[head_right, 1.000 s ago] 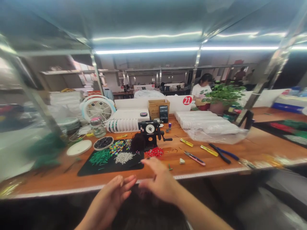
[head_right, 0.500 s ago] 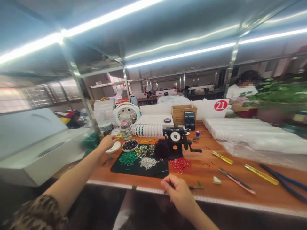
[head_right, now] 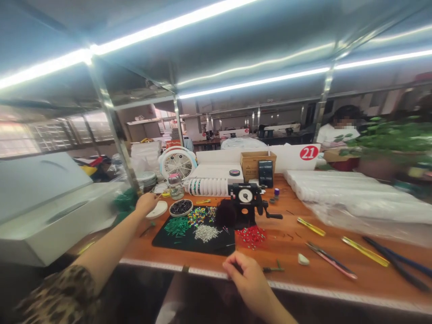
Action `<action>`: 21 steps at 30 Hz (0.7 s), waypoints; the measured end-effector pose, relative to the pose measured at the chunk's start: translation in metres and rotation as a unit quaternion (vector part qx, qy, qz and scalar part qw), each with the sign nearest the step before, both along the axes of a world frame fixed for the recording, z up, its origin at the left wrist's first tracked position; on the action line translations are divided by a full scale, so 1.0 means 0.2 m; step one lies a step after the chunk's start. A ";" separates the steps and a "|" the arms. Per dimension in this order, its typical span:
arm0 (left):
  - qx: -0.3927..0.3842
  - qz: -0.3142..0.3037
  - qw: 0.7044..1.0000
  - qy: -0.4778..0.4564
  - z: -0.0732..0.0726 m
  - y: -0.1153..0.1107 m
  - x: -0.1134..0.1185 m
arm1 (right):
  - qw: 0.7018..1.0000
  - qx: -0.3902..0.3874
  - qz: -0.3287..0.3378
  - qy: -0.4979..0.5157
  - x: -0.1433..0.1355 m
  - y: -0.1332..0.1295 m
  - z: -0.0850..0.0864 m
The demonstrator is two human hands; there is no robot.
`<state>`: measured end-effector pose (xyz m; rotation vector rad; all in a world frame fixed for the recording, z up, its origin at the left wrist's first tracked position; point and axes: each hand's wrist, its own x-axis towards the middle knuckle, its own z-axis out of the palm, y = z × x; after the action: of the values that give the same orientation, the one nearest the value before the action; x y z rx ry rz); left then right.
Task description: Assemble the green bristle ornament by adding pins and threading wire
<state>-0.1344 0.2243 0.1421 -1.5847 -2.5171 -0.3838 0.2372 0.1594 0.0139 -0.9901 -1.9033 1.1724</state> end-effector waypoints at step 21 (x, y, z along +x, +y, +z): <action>-0.139 -0.115 0.968 -0.172 -0.26 0.40 0.89 | 0.998 -0.009 -0.009 0.063 -0.02 0.03 0.05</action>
<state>0.0434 0.3044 0.0902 -2.0899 -2.7436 -0.3716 0.2334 0.1651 0.0240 -0.9189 -1.7845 1.2132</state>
